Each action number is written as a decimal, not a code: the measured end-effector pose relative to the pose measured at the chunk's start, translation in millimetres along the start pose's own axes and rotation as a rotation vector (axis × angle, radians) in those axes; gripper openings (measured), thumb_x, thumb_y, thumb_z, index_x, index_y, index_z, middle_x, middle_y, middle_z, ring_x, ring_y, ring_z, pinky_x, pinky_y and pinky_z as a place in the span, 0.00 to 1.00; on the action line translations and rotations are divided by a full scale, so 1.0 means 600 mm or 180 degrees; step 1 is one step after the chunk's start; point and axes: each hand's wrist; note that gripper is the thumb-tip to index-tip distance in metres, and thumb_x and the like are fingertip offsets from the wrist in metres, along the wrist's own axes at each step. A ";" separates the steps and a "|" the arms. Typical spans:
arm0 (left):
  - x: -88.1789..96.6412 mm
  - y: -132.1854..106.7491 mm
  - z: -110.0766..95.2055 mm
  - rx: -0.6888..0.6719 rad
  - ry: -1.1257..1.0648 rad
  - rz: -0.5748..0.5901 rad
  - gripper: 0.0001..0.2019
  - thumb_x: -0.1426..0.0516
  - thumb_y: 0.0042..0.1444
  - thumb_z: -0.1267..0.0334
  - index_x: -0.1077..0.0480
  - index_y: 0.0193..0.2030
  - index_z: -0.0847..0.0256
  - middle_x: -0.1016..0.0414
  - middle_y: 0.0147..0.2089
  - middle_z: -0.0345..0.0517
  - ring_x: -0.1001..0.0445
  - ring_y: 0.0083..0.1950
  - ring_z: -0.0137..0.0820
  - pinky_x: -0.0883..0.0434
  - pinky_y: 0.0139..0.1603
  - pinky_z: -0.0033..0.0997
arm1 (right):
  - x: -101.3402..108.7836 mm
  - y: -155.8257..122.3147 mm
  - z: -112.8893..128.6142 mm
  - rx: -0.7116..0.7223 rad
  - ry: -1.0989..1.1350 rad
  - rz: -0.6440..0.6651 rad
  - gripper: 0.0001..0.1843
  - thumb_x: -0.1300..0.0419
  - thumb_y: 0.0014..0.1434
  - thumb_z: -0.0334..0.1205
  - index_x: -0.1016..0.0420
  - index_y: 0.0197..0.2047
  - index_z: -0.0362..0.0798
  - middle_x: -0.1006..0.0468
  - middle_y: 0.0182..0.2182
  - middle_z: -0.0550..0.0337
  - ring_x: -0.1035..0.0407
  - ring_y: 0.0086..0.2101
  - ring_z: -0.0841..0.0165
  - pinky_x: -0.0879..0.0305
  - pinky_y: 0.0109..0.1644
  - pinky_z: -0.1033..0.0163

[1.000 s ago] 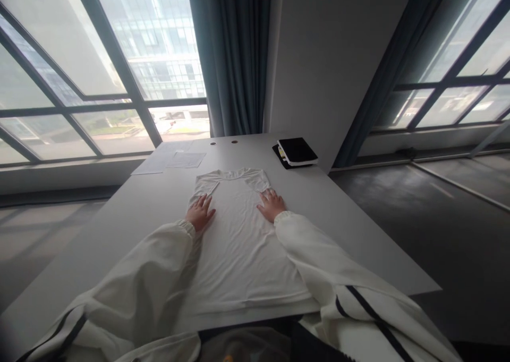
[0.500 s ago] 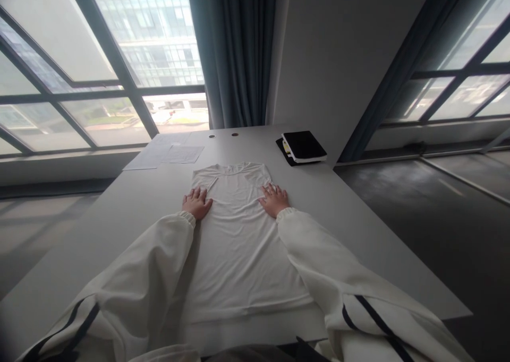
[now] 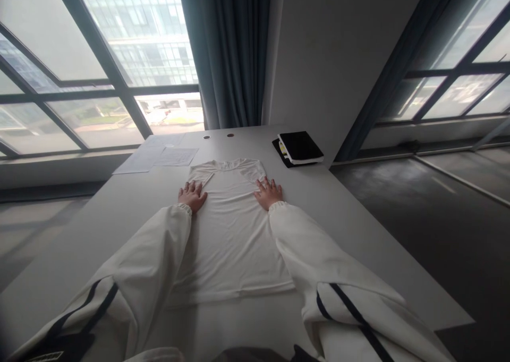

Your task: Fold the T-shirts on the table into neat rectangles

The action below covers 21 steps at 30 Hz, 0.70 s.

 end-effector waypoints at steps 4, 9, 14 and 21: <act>0.017 -0.034 -0.019 -0.0147 0.0085 -0.0057 0.37 0.57 0.73 0.44 0.54 0.83 0.57 0.63 0.85 0.54 0.65 0.84 0.52 0.60 0.79 0.62 | 0.015 -0.030 0.001 0.0301 0.0106 -0.0279 0.37 0.56 0.75 0.57 0.54 0.82 0.59 0.67 0.81 0.57 0.67 0.77 0.48 0.58 0.77 0.37; 0.008 -0.165 0.008 -0.1052 0.0016 0.0510 0.31 0.56 0.74 0.46 0.44 0.80 0.52 0.51 0.82 0.55 0.52 0.82 0.53 0.47 0.77 0.61 | 0.009 -0.143 -0.034 0.1079 0.0149 0.0102 0.33 0.51 0.74 0.52 0.41 0.78 0.56 0.55 0.80 0.53 0.59 0.77 0.50 0.55 0.76 0.34; -0.024 -0.357 0.066 -0.1876 0.0008 -0.0019 0.29 0.52 0.75 0.48 0.46 0.80 0.44 0.51 0.83 0.47 0.49 0.82 0.49 0.45 0.78 0.58 | -0.018 -0.294 -0.093 0.1647 0.0225 0.0019 0.31 0.49 0.73 0.50 0.35 0.76 0.56 0.45 0.77 0.51 0.52 0.75 0.51 0.55 0.77 0.37; -0.023 -0.446 0.070 -0.1614 0.0127 -0.0238 0.27 0.52 0.75 0.48 0.43 0.78 0.40 0.46 0.81 0.44 0.46 0.81 0.50 0.45 0.77 0.63 | -0.013 -0.365 -0.098 0.1716 0.0198 -0.0040 0.30 0.50 0.74 0.52 0.36 0.76 0.56 0.47 0.78 0.50 0.54 0.76 0.50 0.54 0.76 0.34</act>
Point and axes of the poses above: each hand's wrist, its own y-axis towards the middle knuckle, its own x-axis out of the back of the hand, z = x × y
